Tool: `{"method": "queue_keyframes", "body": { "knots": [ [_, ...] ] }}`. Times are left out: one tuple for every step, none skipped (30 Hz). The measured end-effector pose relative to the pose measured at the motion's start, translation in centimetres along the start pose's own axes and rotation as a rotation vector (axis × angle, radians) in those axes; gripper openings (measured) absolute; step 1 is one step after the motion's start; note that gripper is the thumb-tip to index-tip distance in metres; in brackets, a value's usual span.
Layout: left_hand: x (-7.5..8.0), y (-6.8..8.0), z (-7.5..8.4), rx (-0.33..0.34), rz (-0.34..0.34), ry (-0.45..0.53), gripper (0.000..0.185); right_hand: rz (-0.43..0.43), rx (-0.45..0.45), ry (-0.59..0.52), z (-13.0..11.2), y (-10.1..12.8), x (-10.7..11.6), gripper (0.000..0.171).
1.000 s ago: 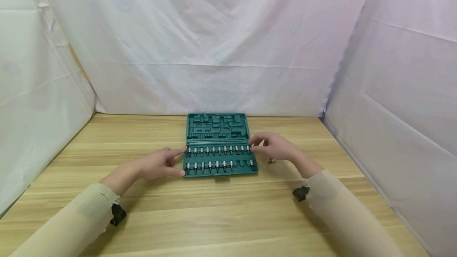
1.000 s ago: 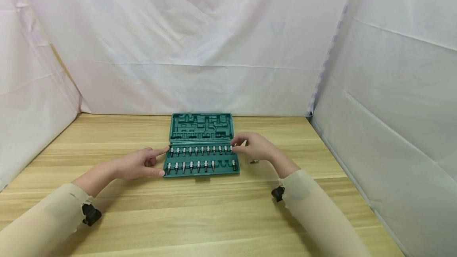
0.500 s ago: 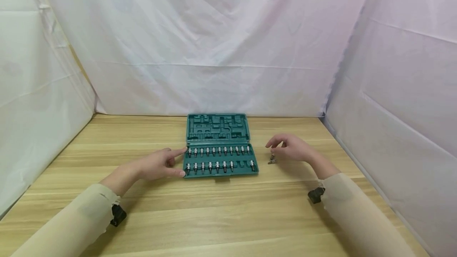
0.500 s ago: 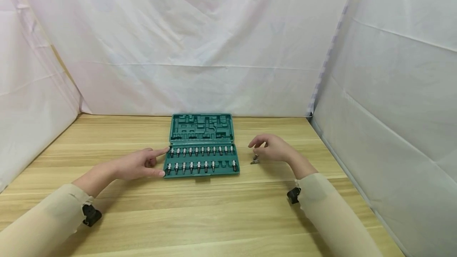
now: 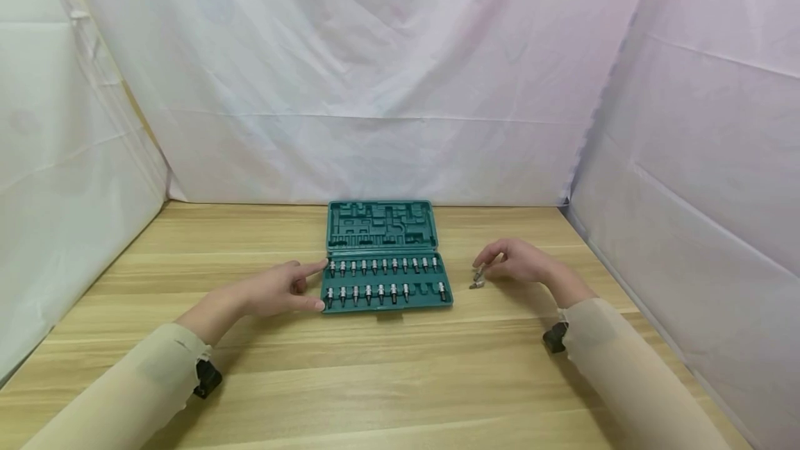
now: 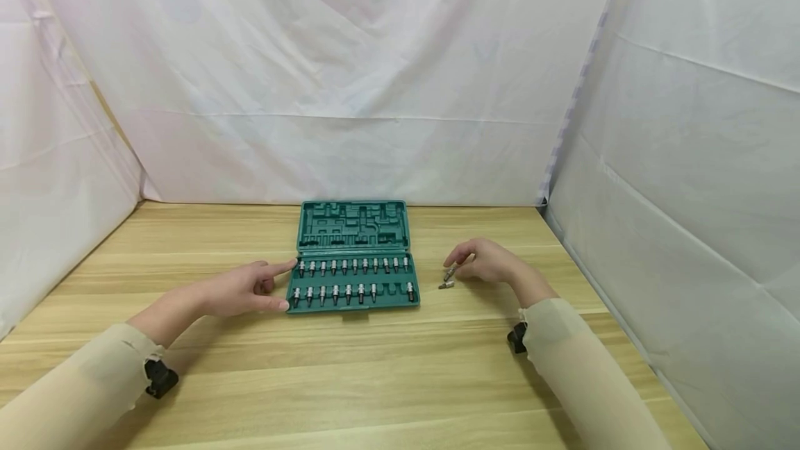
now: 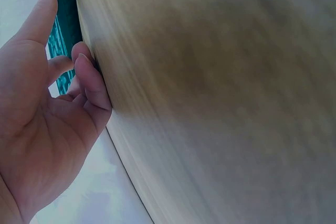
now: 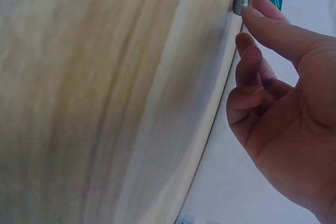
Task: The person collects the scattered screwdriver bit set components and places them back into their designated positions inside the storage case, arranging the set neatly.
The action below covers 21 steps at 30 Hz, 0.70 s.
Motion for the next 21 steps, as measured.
{"method": "queue_keyframes", "body": {
  "knots": [
    [-0.01, 0.00, -0.01, -0.001, 0.001, 0.003, 0.095, -0.004, -0.001, 0.002, 0.03, -0.08, -0.07, 0.020],
    [-0.02, 0.01, -0.02, -0.002, 0.001, 0.004, 0.095, -0.008, -0.002, 0.006, 0.03, -0.14, -0.12, 0.020],
    [-0.03, 0.01, -0.02, -0.003, 0.001, 0.007, 0.095, -0.012, 0.005, 0.011, -0.02, -0.20, -0.16, 0.019],
    [-0.04, 0.01, -0.03, -0.003, 0.001, 0.009, 0.095, -0.013, 0.004, 0.015, -0.05, -0.26, -0.21, 0.019],
    [-0.04, 0.00, -0.03, -0.003, 0.001, 0.009, 0.095, -0.017, 0.006, 0.018, -0.08, -0.32, -0.26, 0.019],
    [-0.05, 0.00, -0.03, -0.004, 0.000, 0.008, 0.095, -0.020, 0.007, 0.018, -0.11, -0.36, -0.30, 0.018],
    [-0.05, 0.00, -0.03, -0.003, 0.000, 0.007, 0.095, -0.022, 0.008, 0.022, -0.14, -0.39, -0.32, 0.018],
    [-0.06, 0.00, -0.02, -0.003, -0.001, 0.005, 0.095, -0.022, 0.009, 0.026, -0.15, -0.42, -0.32, 0.017],
    [-0.05, 0.00, 0.00, -0.002, 0.000, 0.004, 0.095, -0.021, 0.008, 0.030, -0.15, -0.45, -0.33, 0.017],
    [-0.05, 0.00, 0.01, -0.002, 0.000, 0.003, 0.095, -0.018, 0.001, 0.032, -0.14, -0.48, -0.35, 0.016],
    [-0.04, 0.01, 0.03, -0.002, 0.000, 0.001, 0.095, -0.016, -0.004, 0.033, -0.12, -0.50, -0.34, 0.016],
    [-0.03, 0.01, 0.04, -0.002, 0.000, 0.001, 0.095, -0.012, -0.007, 0.036, -0.12, -0.50, -0.33, 0.015],
    [-0.01, 0.02, 0.05, -0.001, 0.001, 0.001, 0.095, -0.009, -0.007, 0.042, -0.12, -0.51, -0.31, 0.014],
    [0.00, 0.03, 0.06, 0.000, 0.001, 0.001, 0.095, -0.004, -0.009, 0.047, -0.12, -0.51, -0.28, 0.013],
    [0.01, 0.03, 0.06, 0.001, 0.000, 0.001, 0.095, 0.003, -0.008, 0.054, -0.14, -0.50, -0.21, 0.011],
    [0.02, 0.03, 0.07, 0.001, -0.001, 0.000, 0.095, 0.011, -0.012, 0.055, -0.11, -0.50, -0.16, 0.010],
    [0.02, 0.03, 0.06, 0.002, -0.002, -0.002, 0.095, 0.021, -0.020, 0.056, -0.08, -0.47, -0.09, 0.009],
    [0.02, 0.03, 0.05, 0.002, -0.002, -0.002, 0.095, 0.031, -0.026, 0.056, -0.06, -0.44, -0.02, 0.008],
    [0.02, 0.03, 0.04, 0.002, -0.002, -0.003, 0.095, 0.041, -0.032, 0.054, -0.02, -0.40, 0.06, 0.008],
    [0.02, 0.04, 0.03, 0.002, -0.003, -0.003, 0.095, 0.054, -0.041, 0.052, 0.00, -0.35, 0.14, 0.008],
    [0.01, 0.04, 0.02, 0.001, -0.004, -0.004, 0.095, 0.066, -0.047, 0.049, -0.01, -0.31, 0.23, 0.008]
  ]
}}
Point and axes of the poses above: each hand's wrist, its own y-axis away from the middle knuckle, its own x-axis out of the back of the hand, z = x × y, the point moved 4 cm from there along -y, towards the middle knuckle, and after that the axes turned 1 degree about -x, right-handed, at the moved point
